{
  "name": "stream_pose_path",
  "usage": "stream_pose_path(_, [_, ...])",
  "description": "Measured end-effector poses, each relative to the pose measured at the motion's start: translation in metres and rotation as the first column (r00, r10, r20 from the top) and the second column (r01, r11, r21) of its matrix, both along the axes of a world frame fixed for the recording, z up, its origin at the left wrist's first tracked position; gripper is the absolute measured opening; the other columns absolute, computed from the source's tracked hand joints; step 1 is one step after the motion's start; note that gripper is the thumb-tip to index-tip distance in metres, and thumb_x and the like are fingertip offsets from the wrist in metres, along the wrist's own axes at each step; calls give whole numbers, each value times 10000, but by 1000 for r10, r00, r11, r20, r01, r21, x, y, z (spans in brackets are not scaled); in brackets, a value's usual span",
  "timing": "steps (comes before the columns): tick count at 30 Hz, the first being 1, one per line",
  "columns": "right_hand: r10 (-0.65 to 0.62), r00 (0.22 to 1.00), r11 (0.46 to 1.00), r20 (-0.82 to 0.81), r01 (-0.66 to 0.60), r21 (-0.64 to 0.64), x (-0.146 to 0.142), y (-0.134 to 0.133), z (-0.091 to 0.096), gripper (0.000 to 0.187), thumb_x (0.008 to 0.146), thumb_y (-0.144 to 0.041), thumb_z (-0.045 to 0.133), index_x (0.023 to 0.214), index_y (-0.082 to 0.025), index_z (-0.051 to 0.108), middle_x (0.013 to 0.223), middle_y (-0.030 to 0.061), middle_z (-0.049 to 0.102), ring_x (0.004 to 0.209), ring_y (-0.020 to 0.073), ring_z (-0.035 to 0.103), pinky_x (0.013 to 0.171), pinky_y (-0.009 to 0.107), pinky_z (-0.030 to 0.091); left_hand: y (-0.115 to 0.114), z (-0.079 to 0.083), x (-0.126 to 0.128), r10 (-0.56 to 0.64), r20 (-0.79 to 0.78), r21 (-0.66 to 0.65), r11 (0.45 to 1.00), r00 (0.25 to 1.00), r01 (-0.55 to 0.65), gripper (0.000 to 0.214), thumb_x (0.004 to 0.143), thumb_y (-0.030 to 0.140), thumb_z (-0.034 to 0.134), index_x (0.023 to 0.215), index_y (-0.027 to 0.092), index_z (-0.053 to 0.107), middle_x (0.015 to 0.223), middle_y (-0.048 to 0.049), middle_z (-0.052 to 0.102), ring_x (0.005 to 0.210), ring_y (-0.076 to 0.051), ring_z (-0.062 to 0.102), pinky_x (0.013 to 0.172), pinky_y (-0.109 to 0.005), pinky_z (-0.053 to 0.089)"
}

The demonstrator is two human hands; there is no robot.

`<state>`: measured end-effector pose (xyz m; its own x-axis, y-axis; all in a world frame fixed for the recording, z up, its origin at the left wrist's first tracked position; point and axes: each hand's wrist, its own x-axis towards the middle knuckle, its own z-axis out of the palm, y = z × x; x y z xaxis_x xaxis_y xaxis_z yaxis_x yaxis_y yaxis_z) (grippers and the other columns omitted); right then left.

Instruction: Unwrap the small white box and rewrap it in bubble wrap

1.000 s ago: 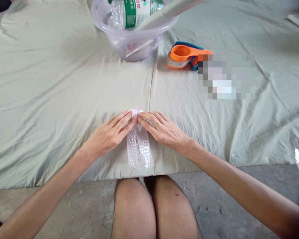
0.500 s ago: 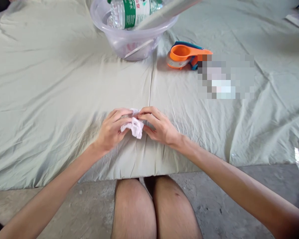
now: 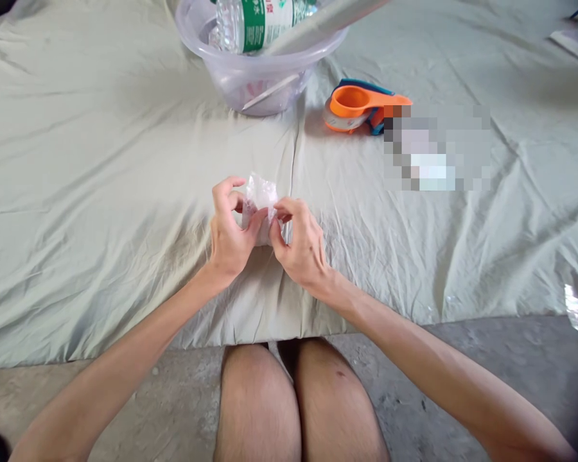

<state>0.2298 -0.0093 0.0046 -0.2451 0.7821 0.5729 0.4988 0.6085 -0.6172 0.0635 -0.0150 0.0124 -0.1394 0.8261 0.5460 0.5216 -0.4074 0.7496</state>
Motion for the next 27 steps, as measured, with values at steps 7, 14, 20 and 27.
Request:
stream_pose_path(7, [29,998,998,53,-32,54,6,10,-6,390,1166,-178,457,1430,-328,701,1610,120,639,1032,232,828,932,469,723,9,-10,-1,148,-165,204,972,975,-113,207,1154,371,677,1015,228,732,1184,-46,633,673,-86,583,651,-334,544])
stream_pose_path(14, [112,993,989,30,-114,91,8,20,-15,327,1149,-166,440,1304,-221,722,1420,166,806,1278,283,808,1059,499,702,6,-20,-6,49,-250,33,999,967,-42,499,1245,504,416,1062,226,788,1375,-119,752,1082,-227,771,942,-422,667])
stream_pose_path(20, [126,991,992,42,-125,-23,9,19,-12,263,1137,-185,449,1258,-246,675,1204,105,818,1030,244,785,918,417,661,-3,-17,-16,-170,-319,-171,978,932,120,756,1219,686,205,1291,180,763,1739,-198,607,1643,-352,567,1308,-587,528])
stream_pose_path(27, [188,980,973,66,-177,-149,11,21,-14,110,1157,-288,409,1164,-282,519,1032,54,697,864,232,662,816,397,599,2,-18,-27,-436,-289,-327,882,852,340,1144,1033,911,579,1833,196,181,1838,-312,422,1717,-444,475,1354,-640,453])
